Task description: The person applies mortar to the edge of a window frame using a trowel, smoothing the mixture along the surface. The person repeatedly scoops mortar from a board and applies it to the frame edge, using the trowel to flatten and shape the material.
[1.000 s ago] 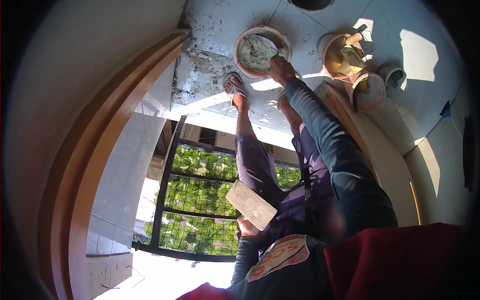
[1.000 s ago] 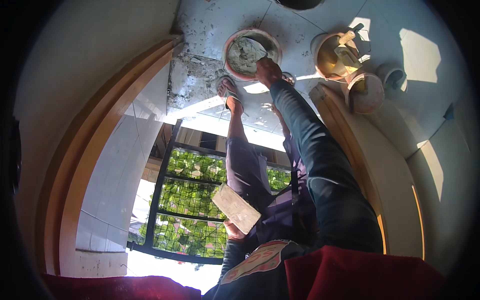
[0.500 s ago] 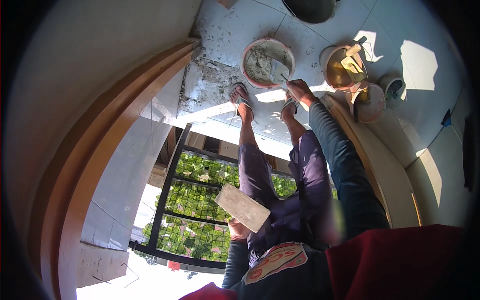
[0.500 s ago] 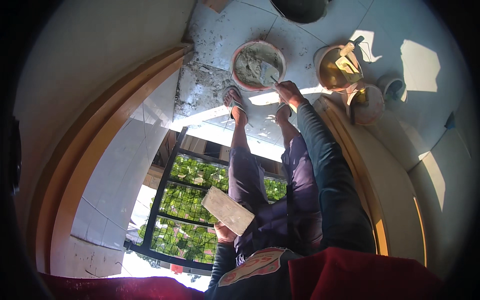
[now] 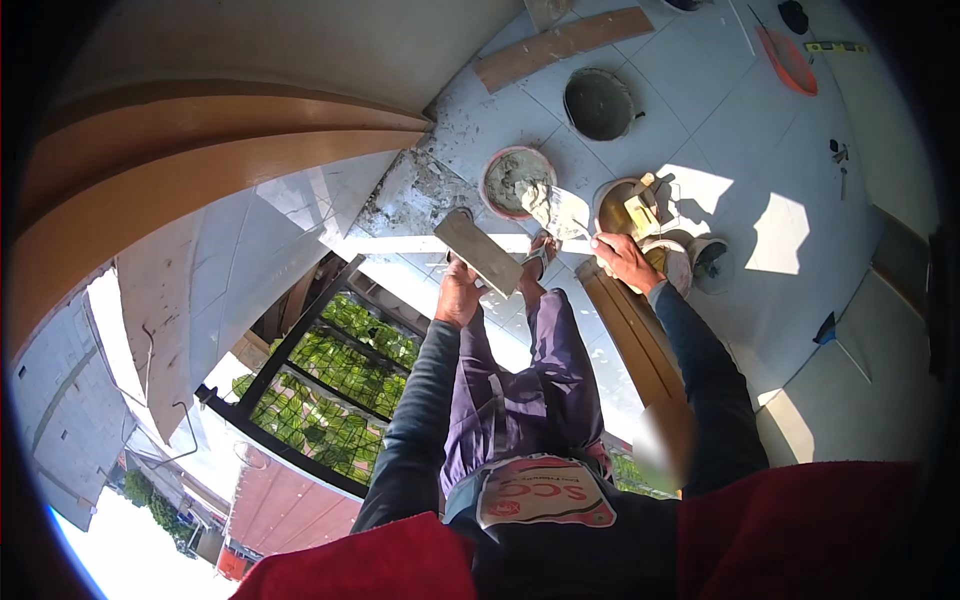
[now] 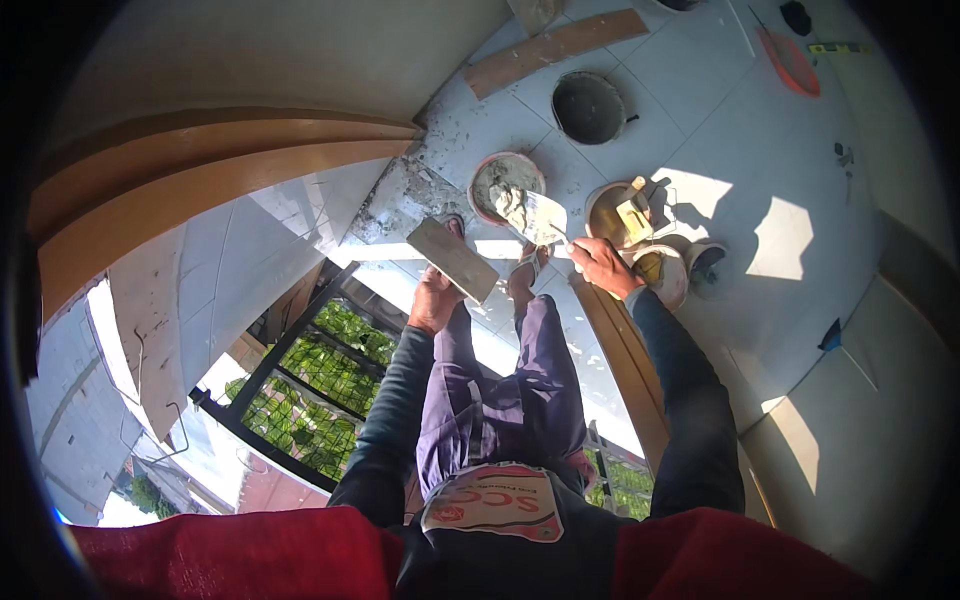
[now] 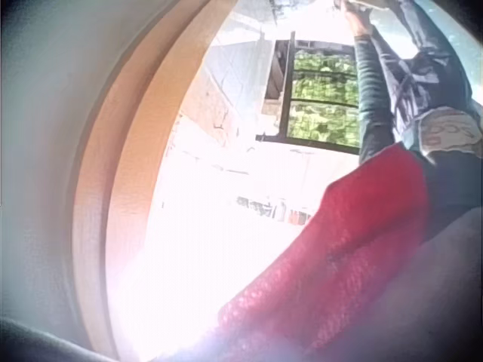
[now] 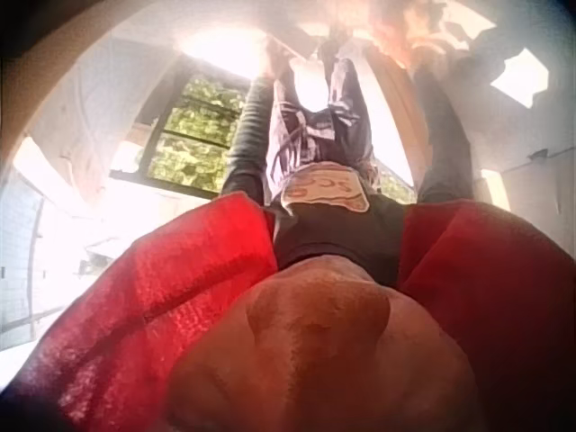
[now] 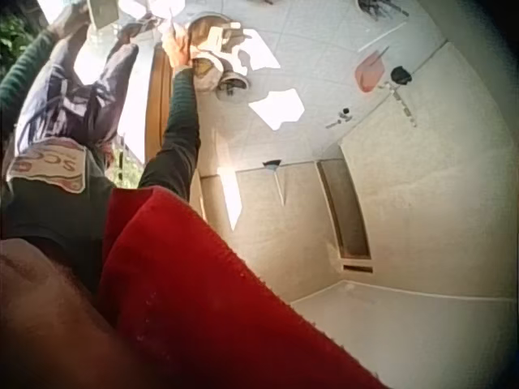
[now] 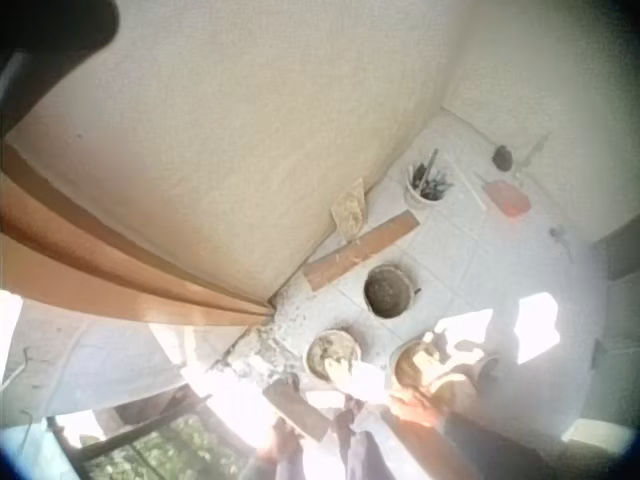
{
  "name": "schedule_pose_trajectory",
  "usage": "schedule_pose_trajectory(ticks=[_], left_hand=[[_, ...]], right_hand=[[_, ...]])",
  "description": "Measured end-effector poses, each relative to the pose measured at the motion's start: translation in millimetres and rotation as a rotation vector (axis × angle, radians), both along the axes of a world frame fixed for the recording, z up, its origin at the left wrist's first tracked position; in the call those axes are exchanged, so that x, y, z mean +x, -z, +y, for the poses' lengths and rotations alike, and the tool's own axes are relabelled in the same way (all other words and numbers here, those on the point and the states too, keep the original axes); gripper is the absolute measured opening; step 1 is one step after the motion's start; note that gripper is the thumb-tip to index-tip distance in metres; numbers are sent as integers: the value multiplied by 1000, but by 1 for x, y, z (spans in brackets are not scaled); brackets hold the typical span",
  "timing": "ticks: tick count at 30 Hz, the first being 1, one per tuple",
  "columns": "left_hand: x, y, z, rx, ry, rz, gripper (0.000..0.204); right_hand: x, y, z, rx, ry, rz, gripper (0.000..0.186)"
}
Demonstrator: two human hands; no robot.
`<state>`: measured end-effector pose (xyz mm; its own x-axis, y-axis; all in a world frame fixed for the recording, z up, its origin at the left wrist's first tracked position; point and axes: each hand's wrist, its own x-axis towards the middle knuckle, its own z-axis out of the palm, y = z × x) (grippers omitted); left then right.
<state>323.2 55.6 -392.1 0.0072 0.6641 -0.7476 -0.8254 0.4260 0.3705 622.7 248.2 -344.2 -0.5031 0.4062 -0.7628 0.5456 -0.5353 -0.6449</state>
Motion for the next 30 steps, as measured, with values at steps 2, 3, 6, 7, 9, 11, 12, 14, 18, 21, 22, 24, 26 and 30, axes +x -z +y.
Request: schedule_pose_trajectory(ticks=[2,3,6,7,9,11,12,14,18,21,22,24,26,30], left_hand=[[14,-3,38,38,-38,-64,46],[24,-17,57,118,-29,-117,48],[45,-51,63,272,-173,-336,55],[52,-68,65,319,-201,-366,56],[59,-101,59,423,-250,-403,59],[52,-139,49,522,-284,-407,61],[45,-162,43,560,-311,-412,62],[25,-201,33,631,-369,-400,64],[-38,-259,5,788,-510,-367,64],[-94,-300,-26,883,-618,-308,64],[-112,-308,-38,924,-665,-273,64],[-148,-323,-70,873,-722,-170,63],[-179,-330,-99,836,-760,-39,63],[-220,-330,-161,733,-797,116,60]], right_hand=[[6,-59,6,107,-99,3,32],[27,-70,2,376,-229,67,32],[-21,-188,19,224,-397,-30,34],[-24,-219,18,211,-418,-58,35],[-30,-267,12,217,-448,-91,36],[-46,-315,12,259,-490,-67,37],[-59,-342,11,281,-528,-33,37],[-96,-391,8,297,-596,-56,37],[-176,-453,-1,318,-716,61,39],[-248,-481,-15,359,-828,192,40],[-272,-488,-21,368,-852,222,40],[-324,-503,-39,379,-883,259,39],[-373,-511,-59,476,-896,274,38],[-465,-489,-85,699,-987,285,37]])
